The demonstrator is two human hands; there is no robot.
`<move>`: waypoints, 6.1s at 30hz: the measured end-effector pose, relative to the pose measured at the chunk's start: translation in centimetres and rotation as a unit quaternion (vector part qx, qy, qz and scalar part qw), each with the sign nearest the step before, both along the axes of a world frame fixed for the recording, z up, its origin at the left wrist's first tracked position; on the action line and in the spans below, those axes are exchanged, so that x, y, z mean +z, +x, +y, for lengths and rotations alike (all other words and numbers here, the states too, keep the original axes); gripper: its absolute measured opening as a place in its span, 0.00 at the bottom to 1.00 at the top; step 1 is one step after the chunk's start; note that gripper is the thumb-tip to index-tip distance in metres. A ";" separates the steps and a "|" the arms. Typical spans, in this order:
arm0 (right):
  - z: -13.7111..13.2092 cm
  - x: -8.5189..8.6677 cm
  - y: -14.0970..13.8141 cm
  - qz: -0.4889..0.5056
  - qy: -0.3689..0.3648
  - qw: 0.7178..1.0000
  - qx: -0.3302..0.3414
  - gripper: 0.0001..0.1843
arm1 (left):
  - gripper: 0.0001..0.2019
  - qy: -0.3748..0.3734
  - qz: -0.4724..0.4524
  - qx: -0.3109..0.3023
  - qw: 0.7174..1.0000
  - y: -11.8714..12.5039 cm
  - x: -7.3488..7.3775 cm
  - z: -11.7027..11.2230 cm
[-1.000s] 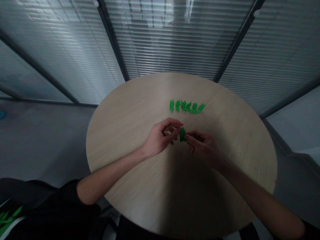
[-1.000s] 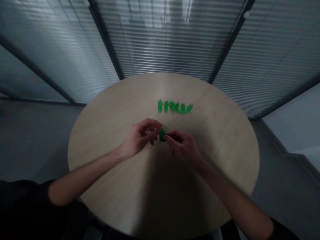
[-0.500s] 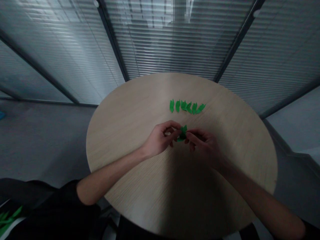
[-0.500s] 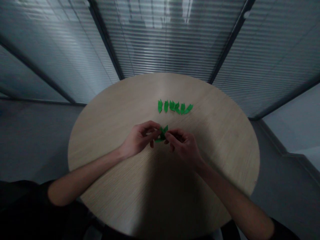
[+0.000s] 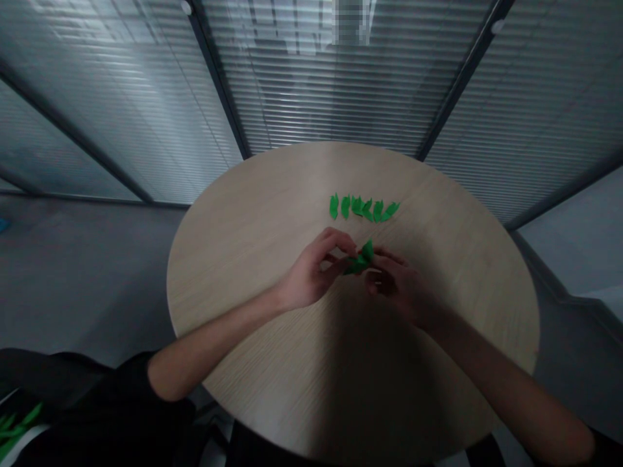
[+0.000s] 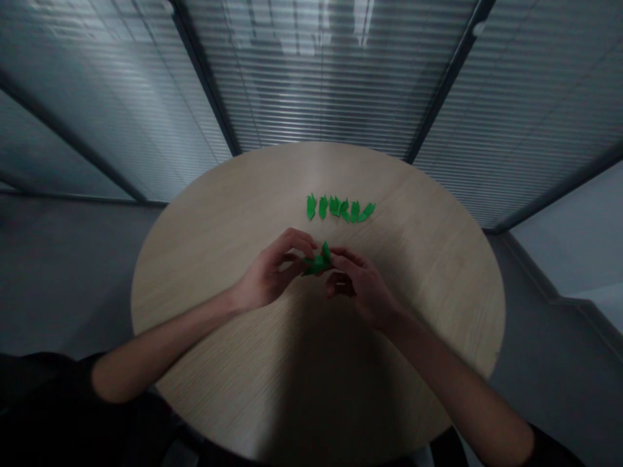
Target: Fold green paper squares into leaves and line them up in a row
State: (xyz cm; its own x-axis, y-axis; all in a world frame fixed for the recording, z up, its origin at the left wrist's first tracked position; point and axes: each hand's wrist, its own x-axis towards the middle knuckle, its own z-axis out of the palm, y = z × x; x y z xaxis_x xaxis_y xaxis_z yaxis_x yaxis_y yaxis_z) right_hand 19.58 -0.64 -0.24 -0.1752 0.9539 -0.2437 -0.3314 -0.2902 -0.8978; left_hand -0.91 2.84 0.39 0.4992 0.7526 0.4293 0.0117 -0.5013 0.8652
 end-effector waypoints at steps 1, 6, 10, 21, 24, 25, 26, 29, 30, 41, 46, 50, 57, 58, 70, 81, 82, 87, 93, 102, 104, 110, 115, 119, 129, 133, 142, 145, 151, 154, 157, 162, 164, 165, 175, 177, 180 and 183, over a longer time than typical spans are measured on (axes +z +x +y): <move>0.0 -0.1 0.0 0.002 0.007 1.000 -0.008 0.16 | 0.03 0.017 0.004 0.004 1.000 -0.1 -0.1 0.1; -0.2 -0.1 0.0 -0.025 0.069 0.997 -0.017 0.13 | 0.04 0.026 0.012 0.034 0.999 -0.1 -0.5 0.2; -0.3 0.0 -0.3 -0.063 0.101 0.992 -0.038 0.14 | 0.06 0.025 -0.009 0.087 0.996 0.2 -0.4 0.2; -0.2 0.0 -0.3 -0.088 0.122 0.985 -0.087 0.13 | 0.08 -0.059 -0.040 0.117 0.991 0.6 0.0 -0.4; -0.2 0.1 -0.3 -0.095 0.124 0.985 -0.073 0.11 | 0.09 -0.077 -0.022 0.103 0.991 0.5 0.0 -0.6; -0.3 0.2 -0.3 -0.098 0.127 0.985 -0.070 0.11 | 0.09 -0.083 -0.018 0.102 0.991 0.5 0.0 -0.6; -0.3 0.2 -0.3 -0.102 0.129 0.984 -0.068 0.11 | 0.10 -0.088 -0.014 0.101 0.991 0.5 0.0 -0.6; -0.4 0.2 -0.3 -0.102 0.131 0.984 -0.058 0.11 | 0.09 -0.092 -0.004 0.109 0.990 0.5 0.1 -0.4; -0.4 0.1 -0.4 -0.096 0.129 0.986 -0.053 0.11 | 0.09 -0.089 0.000 0.115 0.989 0.5 0.1 -0.4; -0.6 0.3 -0.4 -0.092 0.125 0.988 0.004 0.12 | 0.13 -0.134 0.032 0.057 0.989 0.5 0.4 -0.5; -0.6 0.5 -0.3 -0.119 0.117 0.986 0.015 0.11 | 0.13 -0.166 -0.002 0.027 0.986 0.5 0.9 -0.2; -0.7 0.4 -0.3 -0.126 0.127 0.984 0.014 0.11 | 0.13 -0.192 -0.041 -0.003 0.981 0.3 0.8 0.2; -0.8 0.6 -0.3 -0.128 0.126 0.983 0.029 0.11 | 0.11 -0.196 -0.050 -0.010 0.979 0.3 0.4 0.3; -0.8 0.6 -0.3 -0.128 0.124 0.984 0.029 0.11 | 0.11 -0.197 -0.052 -0.009 0.979 0.3 0.4 0.3; -0.7 0.3 -0.2 -0.121 0.127 0.984 0.030 0.11 | 0.11 -0.182 -0.034 0.006 0.983 0.3 0.3 0.3; -0.7 0.4 -0.2 -0.106 0.111 0.988 0.021 0.11 | 0.09 -0.162 -0.050 0.020 0.985 0.6 0.3 -0.1; -0.7 0.4 -0.2 -0.106 0.112 0.988 0.024 0.11 | 0.09 -0.165 -0.049 0.020 0.985 0.6 0.5 -0.2; -0.7 0.5 -0.1 -0.101 0.116 0.987 0.034 0.10 | 0.09 -0.165 -0.049 0.015 0.985 0.6 0.9 -0.4; -0.6 0.4 -0.1 -0.099 0.107 0.989 0.032 0.11 | 0.08 -0.149 -0.040 0.018 0.988 0.5 0.6 -0.2; -0.6 0.3 -0.2 -0.107 0.107 0.987 0.047 0.10 | 0.08 -0.127 -0.017 0.007 0.992 0.2 0.5 -0.2; -0.5 0.4 -0.1 -0.114 0.105 0.987 0.047 0.10 | 0.07 -0.114 -0.008 0.005 0.993 0.1 0.6 -0.2; -0.6 0.6 -0.1 -0.138 0.100 0.984 0.047 0.10 | 0.05 -0.021 0.055 -0.009 0.998 -0.7 1.3 0.0; -0.6 0.6 -0.2 -0.144 0.105 0.983 0.042 0.10 | 0.04 0.043 0.082 -0.015 0.996 -1.0 1.4 0.3; -0.6 0.7 -0.1 -0.151 0.107 0.982 0.041 0.10 | 0.04 0.071 0.081 -0.020 0.994 -1.1 1.1 0.4; -0.6 0.7 -0.1 -0.177 0.115 0.977 0.034 0.11 | 0.03 0.111 0.094 -0.007 0.989 -1.1 0.9 0.4; -0.6 0.6 -0.2 -0.184 0.124 0.974 0.035 0.10 | 0.02 0.116 0.096 -0.014 0.989 -1.1 0.9 0.4; -0.7 0.7 -0.2 -0.205 0.143 0.968 0.034 0.10 | 0.03 0.138 0.115 -0.018 0.984 -1.3 0.7 0.5; -0.8 0.6 -0.4 -0.213 0.150 0.965 0.015 0.10 | 0.03 0.131 0.120 -0.019 0.984 -1.4 0.5 0.5; -0.8 0.2 -0.5 -0.211 0.151 0.966 0.009 0.10 | 0.03 0.103 0.112 -0.010 0.988 -1.3 0.5 0.4; -0.8 0.0 -0.3 -0.208 0.153 0.966 0.014 0.10 | 0.03 0.065 0.106 0.001 0.992 -1.2 0.6 0.2; -0.8 0.0 -0.2 -0.204 0.159 0.966 0.021 0.09 | 0.03 0.039 0.100 0.010 0.994 -1.0 0.7 0.1; -0.8 0.2 -0.3 -0.211 0.160 0.964 0.025 0.09 | 0.03 0.075 0.103 0.002 0.992 -1.1 0.8 0.3; -0.8 0.2 -0.3 -0.216 0.157 0.964 0.020 0.09 | 0.03 0.088 0.107 -0.005 0.990 -1.2 0.8 0.4; -0.8 0.1 -0.3 -0.218 0.157 0.963 0.017 0.09 | 0.03 0.092 0.109 -0.009 0.990 -1.3 0.9 0.4; -0.8 0.0 -0.2 -0.218 0.166 0.962 0.018 0.10 | 0.02 0.058 0.098 0.007 0.993 -1.0 1.0 0.2; -0.8 0.0 -0.3 -0.221 0.165 0.961 0.013 0.10 | 0.03 0.038 0.099 0.009 0.994 -1.0 1.0 0.1; -0.8 0.0 -0.3 -0.227 0.166 0.960 0.001 0.10 | 0.03 0.006 0.102 0.012 0.995 -1.0 1.0 0.1; -0.8 -0.2 -0.3 -0.233 0.172 0.957 -0.007 0.10 | 0.04 -0.023 0.099 0.019 0.995 -0.9 1.0 0.2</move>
